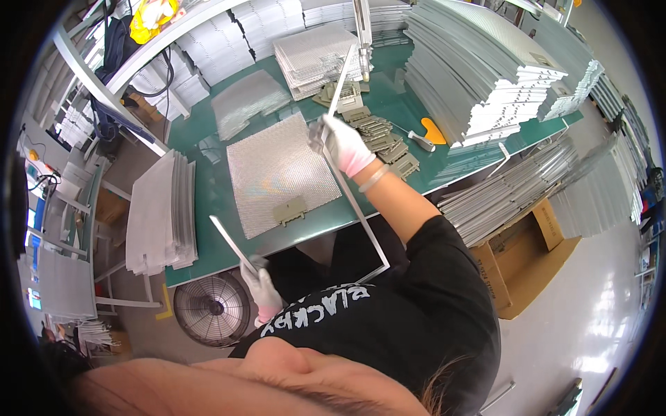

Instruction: Assembling mesh filters by inserting mesh sheets into metal frames and securing them with a hammer and a power drill.

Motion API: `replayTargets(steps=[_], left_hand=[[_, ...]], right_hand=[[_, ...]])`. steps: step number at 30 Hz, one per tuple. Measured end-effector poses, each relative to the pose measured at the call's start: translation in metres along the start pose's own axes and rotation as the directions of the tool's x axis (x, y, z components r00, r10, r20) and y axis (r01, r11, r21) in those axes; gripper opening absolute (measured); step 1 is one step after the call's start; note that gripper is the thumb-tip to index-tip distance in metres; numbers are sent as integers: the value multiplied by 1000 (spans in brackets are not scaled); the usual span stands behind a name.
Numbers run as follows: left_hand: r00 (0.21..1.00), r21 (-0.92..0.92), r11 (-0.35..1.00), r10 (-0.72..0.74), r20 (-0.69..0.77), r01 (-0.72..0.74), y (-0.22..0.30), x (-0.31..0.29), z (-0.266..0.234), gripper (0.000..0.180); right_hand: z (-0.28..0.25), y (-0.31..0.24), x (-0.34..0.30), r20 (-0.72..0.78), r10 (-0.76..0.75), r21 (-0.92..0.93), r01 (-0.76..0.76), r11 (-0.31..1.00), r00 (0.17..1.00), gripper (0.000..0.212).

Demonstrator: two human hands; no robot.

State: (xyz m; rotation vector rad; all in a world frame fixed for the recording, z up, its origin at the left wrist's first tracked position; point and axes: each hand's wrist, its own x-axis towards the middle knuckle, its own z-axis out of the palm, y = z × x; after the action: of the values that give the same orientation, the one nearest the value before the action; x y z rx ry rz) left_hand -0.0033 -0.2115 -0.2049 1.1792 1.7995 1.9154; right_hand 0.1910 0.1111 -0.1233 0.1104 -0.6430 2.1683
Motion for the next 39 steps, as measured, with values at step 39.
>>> replayTargets(steps=[39], left_hand=[[702,-737,27,-331,631,675,-18,137,170,21]], right_hand=[[18,94,-113,-307,102,-341,-210,916,946,55]])
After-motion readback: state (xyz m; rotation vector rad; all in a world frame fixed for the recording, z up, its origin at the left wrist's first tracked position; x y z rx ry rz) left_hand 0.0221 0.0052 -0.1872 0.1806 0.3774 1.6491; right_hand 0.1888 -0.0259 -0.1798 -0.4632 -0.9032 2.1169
